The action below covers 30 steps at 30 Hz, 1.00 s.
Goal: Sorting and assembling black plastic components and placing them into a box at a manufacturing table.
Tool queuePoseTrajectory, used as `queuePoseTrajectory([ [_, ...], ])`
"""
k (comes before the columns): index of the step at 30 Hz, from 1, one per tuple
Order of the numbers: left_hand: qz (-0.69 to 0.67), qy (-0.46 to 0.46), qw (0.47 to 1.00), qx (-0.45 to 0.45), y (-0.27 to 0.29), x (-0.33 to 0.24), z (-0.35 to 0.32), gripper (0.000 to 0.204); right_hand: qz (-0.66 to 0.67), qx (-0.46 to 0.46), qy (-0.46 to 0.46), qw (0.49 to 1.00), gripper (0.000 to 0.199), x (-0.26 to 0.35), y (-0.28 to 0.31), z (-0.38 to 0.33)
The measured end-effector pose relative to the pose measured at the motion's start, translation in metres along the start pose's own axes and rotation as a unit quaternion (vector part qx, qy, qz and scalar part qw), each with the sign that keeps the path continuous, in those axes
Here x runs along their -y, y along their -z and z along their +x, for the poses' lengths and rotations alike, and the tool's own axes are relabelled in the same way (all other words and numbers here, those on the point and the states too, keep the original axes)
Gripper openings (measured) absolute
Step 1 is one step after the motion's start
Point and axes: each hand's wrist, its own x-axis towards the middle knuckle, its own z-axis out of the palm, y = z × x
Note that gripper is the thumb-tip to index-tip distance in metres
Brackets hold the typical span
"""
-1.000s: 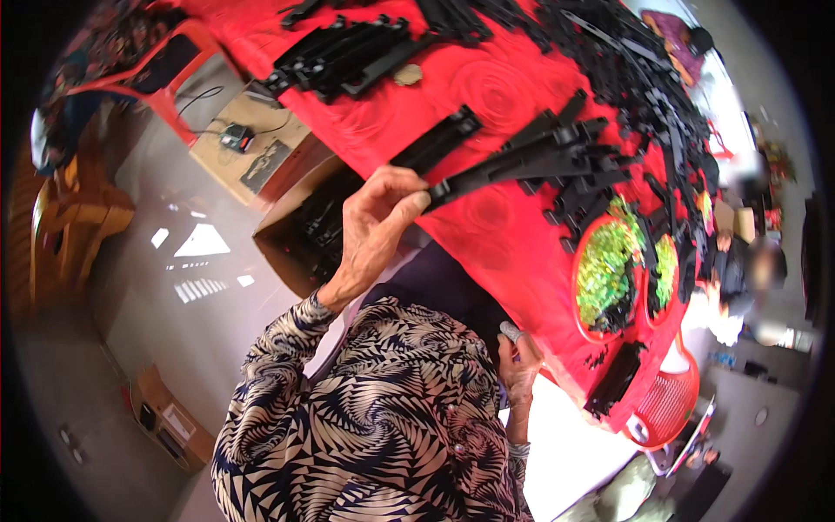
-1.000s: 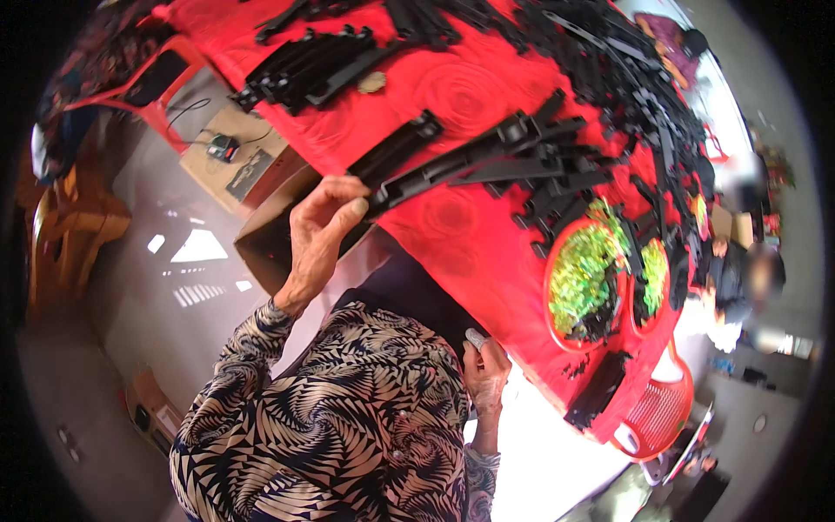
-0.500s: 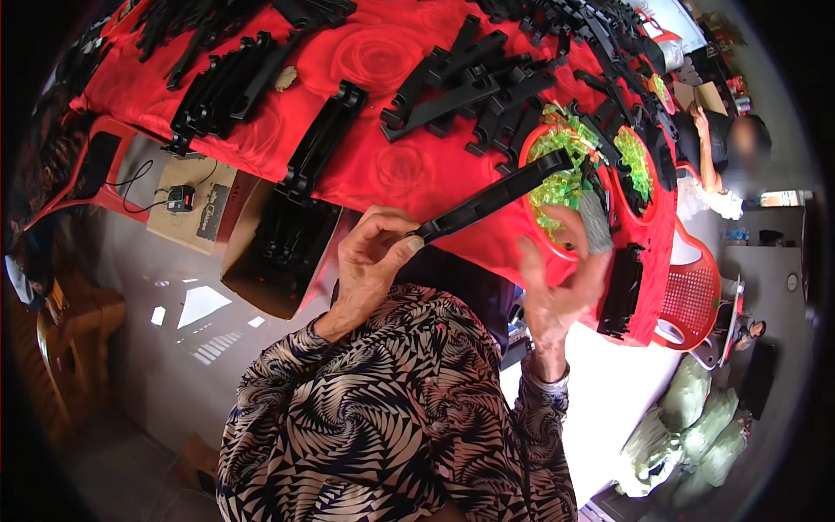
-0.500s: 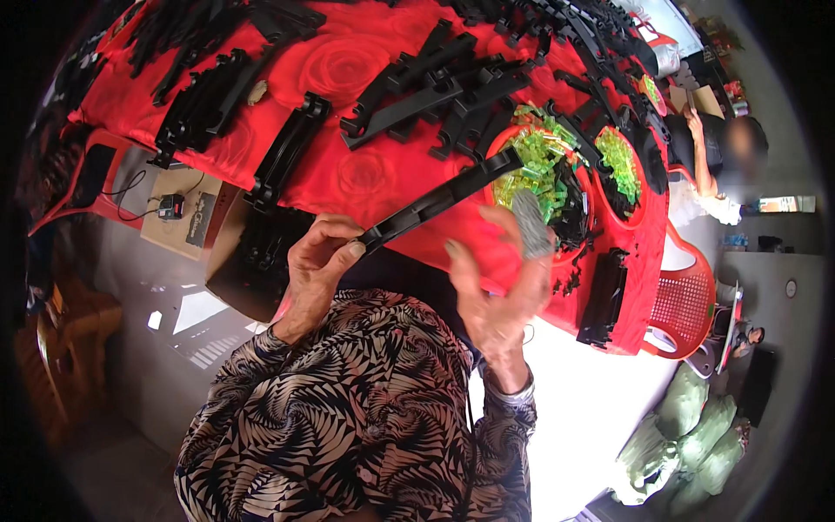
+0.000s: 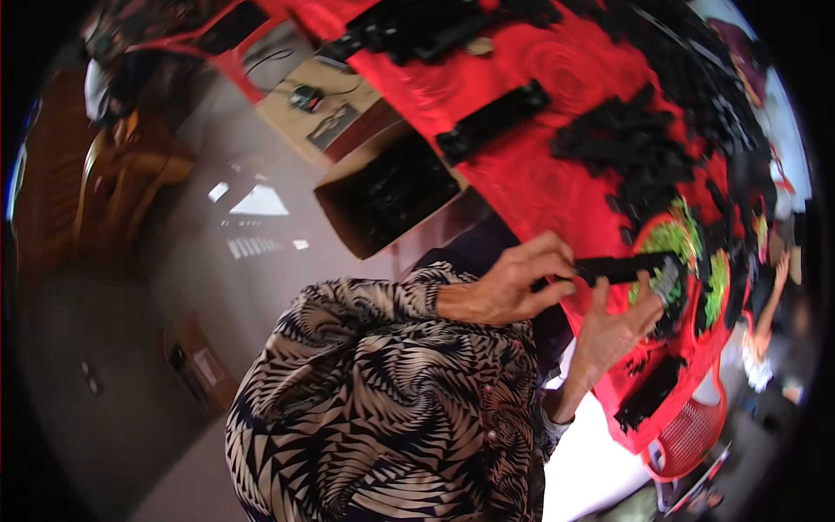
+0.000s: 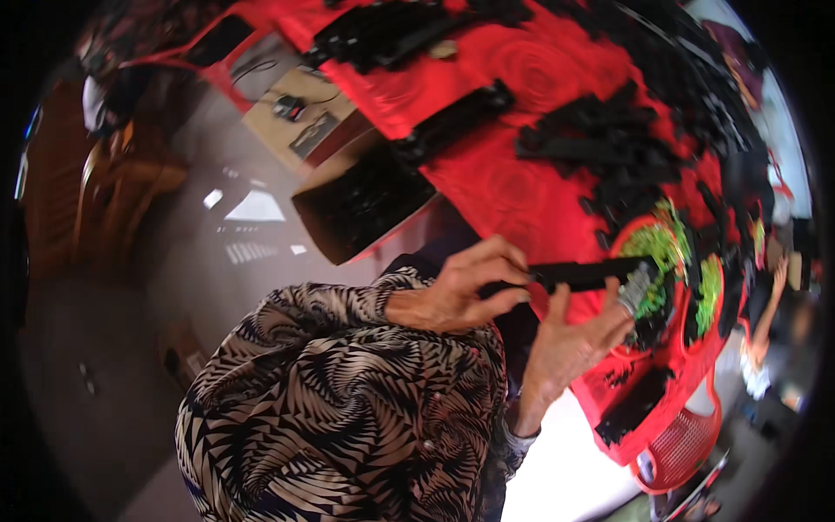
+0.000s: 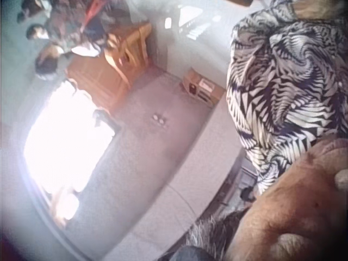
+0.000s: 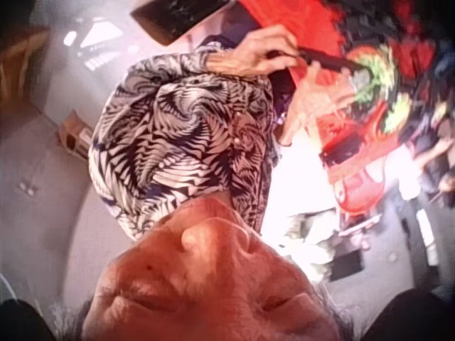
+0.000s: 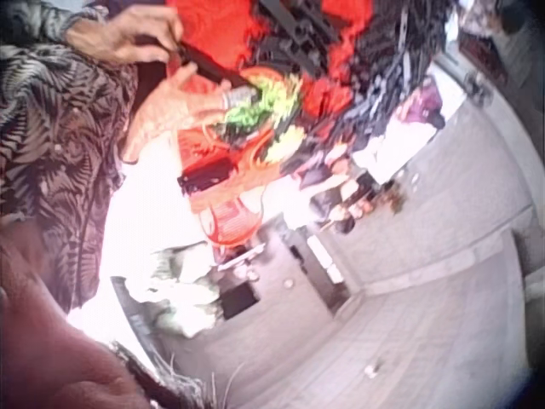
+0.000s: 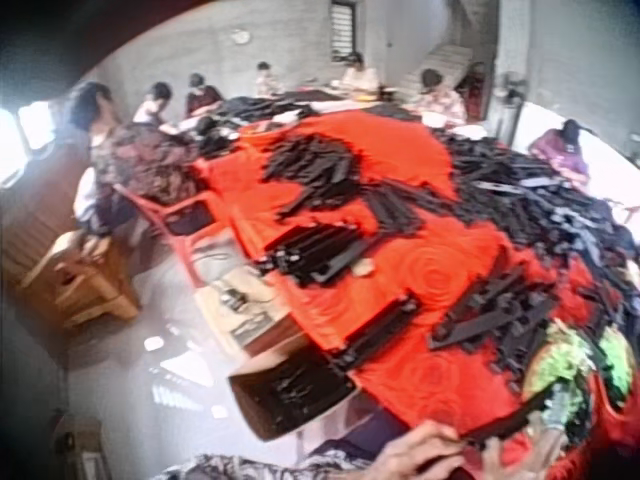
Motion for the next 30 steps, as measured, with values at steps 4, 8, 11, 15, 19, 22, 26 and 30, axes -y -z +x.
queuePoseTrajectory([
  [4,0.003,-0.013,1.000,0.023,-0.004,-0.002,-0.012,0.019,0.025,0.011,-0.026,0.999,0.053,-0.007,-0.006,-0.004],
  [8,0.003,-0.025,0.999,0.038,-0.009,-0.001,-0.017,0.022,0.063,-0.047,-0.029,0.997,0.044,-0.013,-0.015,-0.006],
  [11,-0.004,-0.030,0.998,0.048,-0.009,0.000,-0.020,0.028,0.066,-0.063,-0.028,0.995,0.042,-0.014,-0.015,-0.010],
  [15,-0.057,0.205,0.973,0.093,-0.007,-0.011,-0.015,0.049,0.094,-0.019,-0.045,0.994,0.047,-0.027,-0.015,-0.028],
  [19,-0.235,0.395,0.872,0.170,-0.010,0.013,-0.017,0.062,0.224,0.021,0.000,0.974,0.068,-0.001,-0.017,-0.057],
  [22,-0.209,0.413,0.870,0.173,-0.015,0.010,-0.023,0.062,0.233,0.076,0.050,0.968,0.073,0.000,-0.028,-0.077],
  [26,-0.201,0.416,0.871,0.168,-0.017,0.004,-0.018,0.057,0.180,0.068,0.053,0.980,0.063,-0.001,-0.027,-0.074],
  [30,-0.189,0.398,0.886,0.142,-0.023,0.007,-0.019,0.052,0.223,0.028,0.035,0.974,0.055,-0.002,-0.030,-0.071],
])
